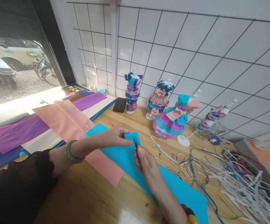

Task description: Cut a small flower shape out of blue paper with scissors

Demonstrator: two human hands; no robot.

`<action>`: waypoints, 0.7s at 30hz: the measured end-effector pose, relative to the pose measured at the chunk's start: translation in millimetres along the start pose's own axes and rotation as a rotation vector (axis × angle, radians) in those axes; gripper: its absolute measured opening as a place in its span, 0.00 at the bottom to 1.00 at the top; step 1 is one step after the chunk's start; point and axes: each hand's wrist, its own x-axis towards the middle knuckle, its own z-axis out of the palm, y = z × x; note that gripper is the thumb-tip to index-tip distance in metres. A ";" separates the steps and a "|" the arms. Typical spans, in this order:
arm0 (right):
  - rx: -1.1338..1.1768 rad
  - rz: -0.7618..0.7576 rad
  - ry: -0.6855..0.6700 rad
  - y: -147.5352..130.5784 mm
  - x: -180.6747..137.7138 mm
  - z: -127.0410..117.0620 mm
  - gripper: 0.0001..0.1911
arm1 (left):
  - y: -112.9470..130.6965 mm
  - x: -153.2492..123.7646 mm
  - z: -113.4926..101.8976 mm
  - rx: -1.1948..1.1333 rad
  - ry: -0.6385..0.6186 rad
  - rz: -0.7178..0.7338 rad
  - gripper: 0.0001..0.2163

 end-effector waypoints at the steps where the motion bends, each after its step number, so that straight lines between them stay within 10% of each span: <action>1: 0.001 0.002 -0.011 0.5 0.5 -0.7 0.25 | 0.1 0.1 0.0 0.004 -0.006 0.014 0.10; 21: 0.012 0.030 -0.022 3.3 1.6 -3.6 0.25 | -8.7 5.7 -1.6 -0.147 -0.007 0.012 0.12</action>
